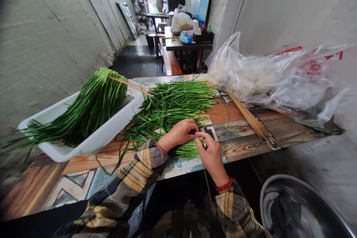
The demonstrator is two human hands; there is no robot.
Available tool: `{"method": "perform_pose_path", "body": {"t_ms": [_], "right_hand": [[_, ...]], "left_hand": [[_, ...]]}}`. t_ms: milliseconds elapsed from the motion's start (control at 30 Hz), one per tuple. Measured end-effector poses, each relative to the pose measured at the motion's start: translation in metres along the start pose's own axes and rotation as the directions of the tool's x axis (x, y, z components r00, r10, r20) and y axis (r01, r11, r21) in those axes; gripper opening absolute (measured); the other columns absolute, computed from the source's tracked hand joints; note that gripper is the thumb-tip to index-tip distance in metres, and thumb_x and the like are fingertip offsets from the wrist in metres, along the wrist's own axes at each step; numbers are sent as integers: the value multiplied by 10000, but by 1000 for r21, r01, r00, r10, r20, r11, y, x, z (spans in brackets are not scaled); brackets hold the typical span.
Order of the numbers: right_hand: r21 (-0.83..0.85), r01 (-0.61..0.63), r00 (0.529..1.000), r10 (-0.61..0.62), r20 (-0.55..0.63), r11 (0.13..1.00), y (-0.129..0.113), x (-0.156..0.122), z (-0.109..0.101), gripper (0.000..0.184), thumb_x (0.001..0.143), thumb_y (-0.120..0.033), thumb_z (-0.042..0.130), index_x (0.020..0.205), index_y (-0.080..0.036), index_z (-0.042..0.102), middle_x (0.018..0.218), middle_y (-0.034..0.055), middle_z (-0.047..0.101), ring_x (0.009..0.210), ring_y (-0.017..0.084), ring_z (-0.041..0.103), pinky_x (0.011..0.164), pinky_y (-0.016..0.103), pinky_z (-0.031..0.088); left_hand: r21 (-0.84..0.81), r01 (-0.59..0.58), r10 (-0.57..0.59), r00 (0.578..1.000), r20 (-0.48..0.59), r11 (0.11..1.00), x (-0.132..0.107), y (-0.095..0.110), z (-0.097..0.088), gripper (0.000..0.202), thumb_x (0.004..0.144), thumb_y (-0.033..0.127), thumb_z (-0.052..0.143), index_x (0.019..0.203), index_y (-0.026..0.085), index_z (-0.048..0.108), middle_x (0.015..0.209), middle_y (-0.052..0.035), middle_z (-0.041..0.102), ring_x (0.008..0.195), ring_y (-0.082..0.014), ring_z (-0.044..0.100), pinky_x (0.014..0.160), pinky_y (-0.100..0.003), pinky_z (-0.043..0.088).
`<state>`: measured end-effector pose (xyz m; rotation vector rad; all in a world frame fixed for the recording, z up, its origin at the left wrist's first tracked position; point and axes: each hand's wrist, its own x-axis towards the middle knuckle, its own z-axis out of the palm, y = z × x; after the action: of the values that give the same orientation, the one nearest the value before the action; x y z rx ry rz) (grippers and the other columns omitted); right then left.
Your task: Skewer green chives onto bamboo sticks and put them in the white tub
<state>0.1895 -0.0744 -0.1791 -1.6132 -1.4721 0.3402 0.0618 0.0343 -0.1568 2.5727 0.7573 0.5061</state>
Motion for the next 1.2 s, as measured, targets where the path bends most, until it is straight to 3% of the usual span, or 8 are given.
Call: {"method": "perform_pose_path", "body": {"t_ms": [300, 500, 567, 700, 767, 900, 1000, 1200], "right_hand": [[-46, 70, 997, -71, -9, 996, 0, -1, 1, 199, 862, -318, 524, 945, -211, 669, 849, 36, 738, 706, 183, 684, 688, 298, 534], [-11, 80, 996, -80, 24, 997, -2, -3, 0, 184, 864, -308, 529, 950, -218, 665, 898, 34, 740, 787, 190, 695, 744, 310, 541], [-7, 78, 997, -77, 29, 997, -1, -3, 0, 190, 864, -309, 527, 956, -222, 668, 894, 31, 740, 778, 189, 693, 742, 311, 540], [-14, 37, 999, -37, -16, 999, 0, -2, -1, 213, 866, -321, 524, 974, -219, 677, 901, 36, 741, 749, 183, 686, 705, 300, 533], [-9, 16, 999, -16, -42, 1000, 2, -2, -1, 224, 868, -329, 525, 987, -218, 679, 914, 41, 741, 763, 185, 684, 701, 299, 529], [48, 3, 998, 0, -70, 999, 5, -2, 0, 242, 881, -342, 523, 1021, -216, 674, 979, 56, 736, 839, 198, 687, 751, 316, 528], [68, -8, 997, 13, -72, 998, 3, -1, -1, 254, 889, -342, 516, 1043, -209, 669, 991, 60, 732, 844, 196, 686, 759, 315, 526], [116, -3, 998, 11, -65, 993, -1, -1, -4, 254, 900, -341, 506, 1052, -212, 664, 1000, 58, 730, 883, 200, 685, 772, 310, 524]], "left_hand": [[47, -61, 59, 998, 37, 997, -3, 5, -4, 116, 812, 195, 552, 769, 167, 655, 855, -62, 607, 787, -164, 572, 661, -245, 429], [3, -184, 182, 976, 123, 983, -1, 0, -4, 96, 760, 135, 558, 712, 159, 637, 798, -52, 606, 786, -159, 569, 713, -240, 439], [-3, -152, 152, 983, 105, 988, -1, -2, -4, 93, 748, 138, 556, 702, 152, 636, 797, -57, 603, 780, -158, 561, 712, -242, 442], [-171, 21, -36, 996, -85, 985, -1, -7, -6, 114, 692, 76, 526, 710, 140, 619, 755, -28, 591, 705, -123, 528, 661, -224, 429], [-351, 76, -128, 984, -126, 933, -1, -9, -7, 119, 688, 61, 510, 716, 133, 601, 696, 1, 577, 639, -97, 505, 617, -206, 417], [-644, 92, -167, 984, -57, 760, -3, -3, -10, 108, 732, 76, 507, 786, 117, 591, 644, 30, 548, 573, -65, 484, 553, -172, 393], [-681, 90, -151, 988, -30, 727, -4, 5, -13, 153, 760, 81, 509, 851, 106, 629, 658, 21, 561, 584, -65, 482, 556, -169, 388], [-611, 103, -182, 981, -69, 785, -4, 12, -18, 120, 791, 186, 583, 769, 110, 672, 757, -27, 648, 704, -102, 555, 662, -197, 430]]}}
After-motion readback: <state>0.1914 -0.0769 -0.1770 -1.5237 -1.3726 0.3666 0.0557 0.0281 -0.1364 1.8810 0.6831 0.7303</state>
